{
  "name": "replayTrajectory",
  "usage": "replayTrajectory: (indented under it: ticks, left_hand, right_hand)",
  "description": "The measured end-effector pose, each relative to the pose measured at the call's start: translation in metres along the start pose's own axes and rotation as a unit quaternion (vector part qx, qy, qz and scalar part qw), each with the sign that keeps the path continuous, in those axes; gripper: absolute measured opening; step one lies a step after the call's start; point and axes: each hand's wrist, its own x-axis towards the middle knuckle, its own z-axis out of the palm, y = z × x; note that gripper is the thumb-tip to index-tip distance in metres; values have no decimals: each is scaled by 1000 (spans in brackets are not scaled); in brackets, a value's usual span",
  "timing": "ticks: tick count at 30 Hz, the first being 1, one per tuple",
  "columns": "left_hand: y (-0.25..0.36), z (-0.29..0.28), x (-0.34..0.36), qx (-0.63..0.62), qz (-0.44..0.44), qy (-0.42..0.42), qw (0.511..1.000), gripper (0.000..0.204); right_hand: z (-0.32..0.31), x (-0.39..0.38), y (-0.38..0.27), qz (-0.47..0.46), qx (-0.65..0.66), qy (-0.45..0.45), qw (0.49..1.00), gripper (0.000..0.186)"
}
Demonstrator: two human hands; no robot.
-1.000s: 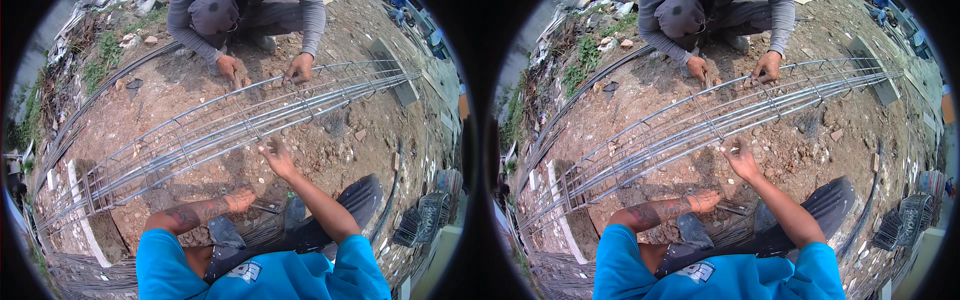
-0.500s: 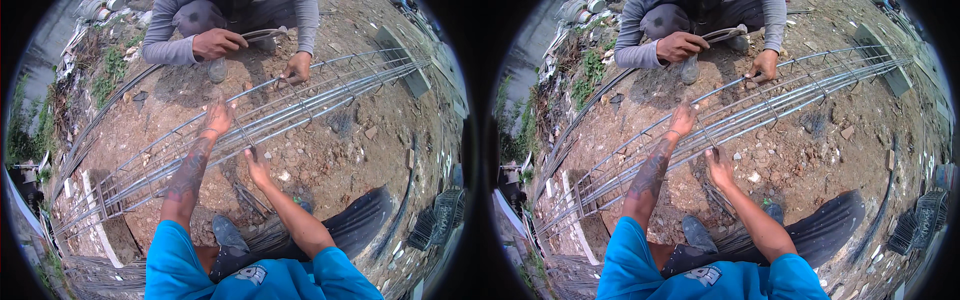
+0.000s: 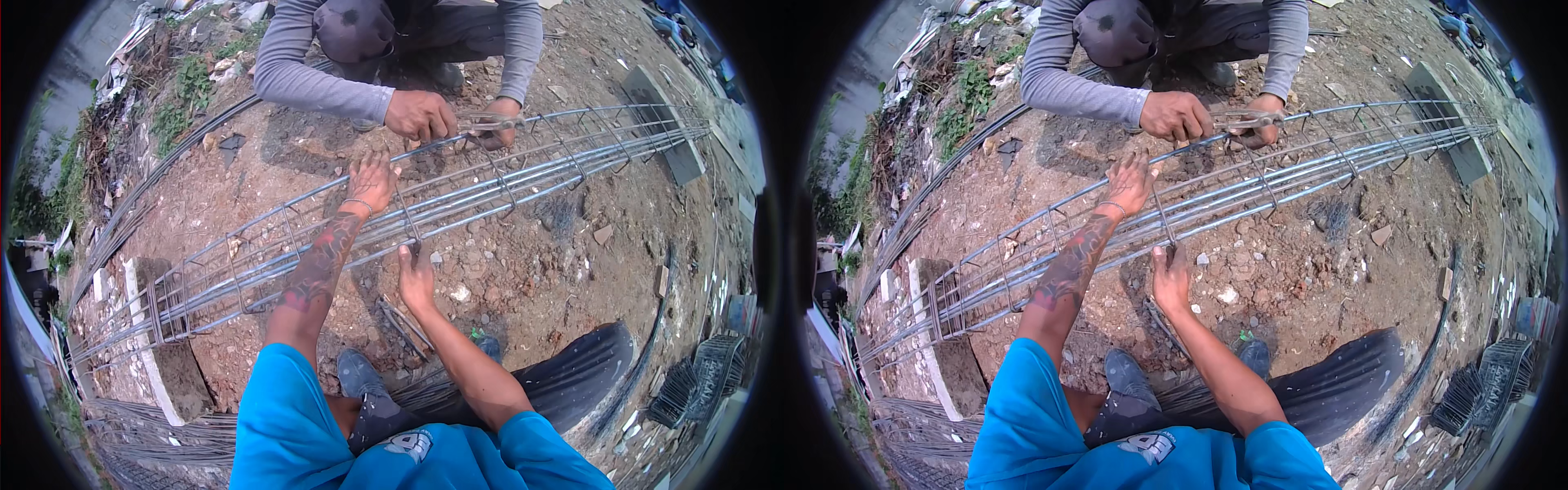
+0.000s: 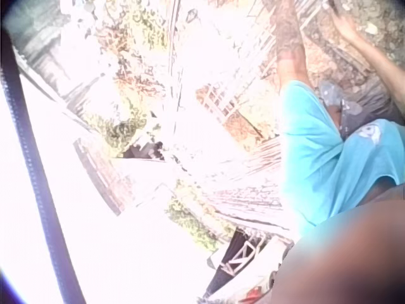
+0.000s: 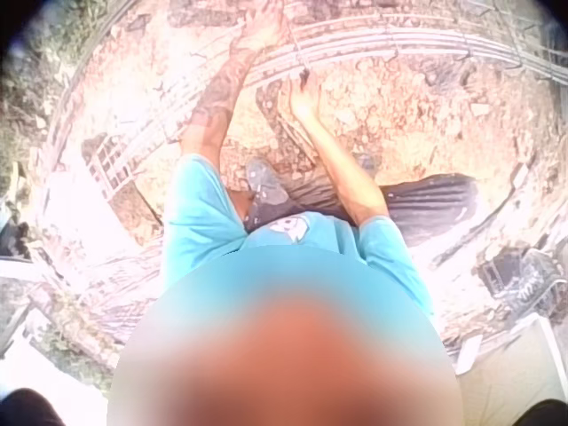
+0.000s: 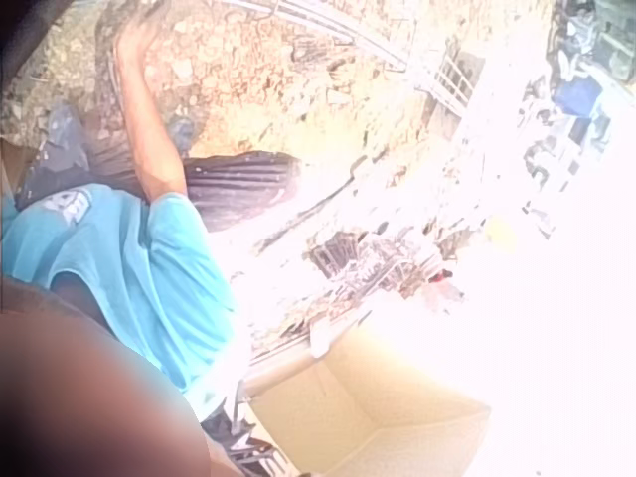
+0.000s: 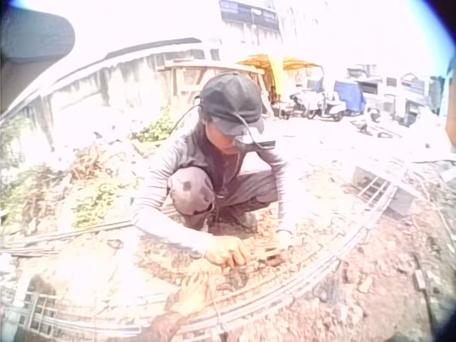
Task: The person separates and straightens tie wires by hand, then fastens stirrups to the steel rebar structure by twisting the wire around the joints by hand and using pliers.
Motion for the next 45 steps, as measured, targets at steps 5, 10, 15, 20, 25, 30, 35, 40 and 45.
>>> replayTrajectory:
  ticks: [5, 10, 15, 20, 25, 30, 35, 40, 45]
  left_hand:
    - [-17, -9, -20, -41, 9, 4, 999, 65]
    - [-38, -29, -48, -39, 60, 10, 997, 62]
    - [-68, -98, -110, -57, 11, 133, 989, 30]
    - [-72, -91, -195, -60, -144, 39, 987, 34]
    - [-65, -80, -217, -140, -180, 4, 974, 39]
    - [-73, -74, -219, -189, -199, 7, 962, 38]
    - [-71, -78, -219, -209, -213, -3, 954, 45]
    - [-74, -65, -218, -208, -187, 71, 957, 36]
    - [-74, -72, -219, -212, -206, -8, 955, 39]
  right_hand:
    - [-7, 1, -3, 3, -19, -26, 999, 66]
    - [5, -18, 12, -13, -69, 67, 995, 62]
    - [23, -55, -46, -359, -320, -46, 876, 89]
    - [45, -18, -81, -208, -433, -77, 874, 105]
    - [54, -18, -83, -118, -526, -120, 833, 115]
    - [64, -17, -97, -72, -547, -155, 819, 123]
    - [67, -16, -100, -53, -573, -174, 799, 124]
    - [72, -10, -93, -39, -585, -189, 788, 125]
    - [73, -10, -98, -43, -574, -196, 794, 126]
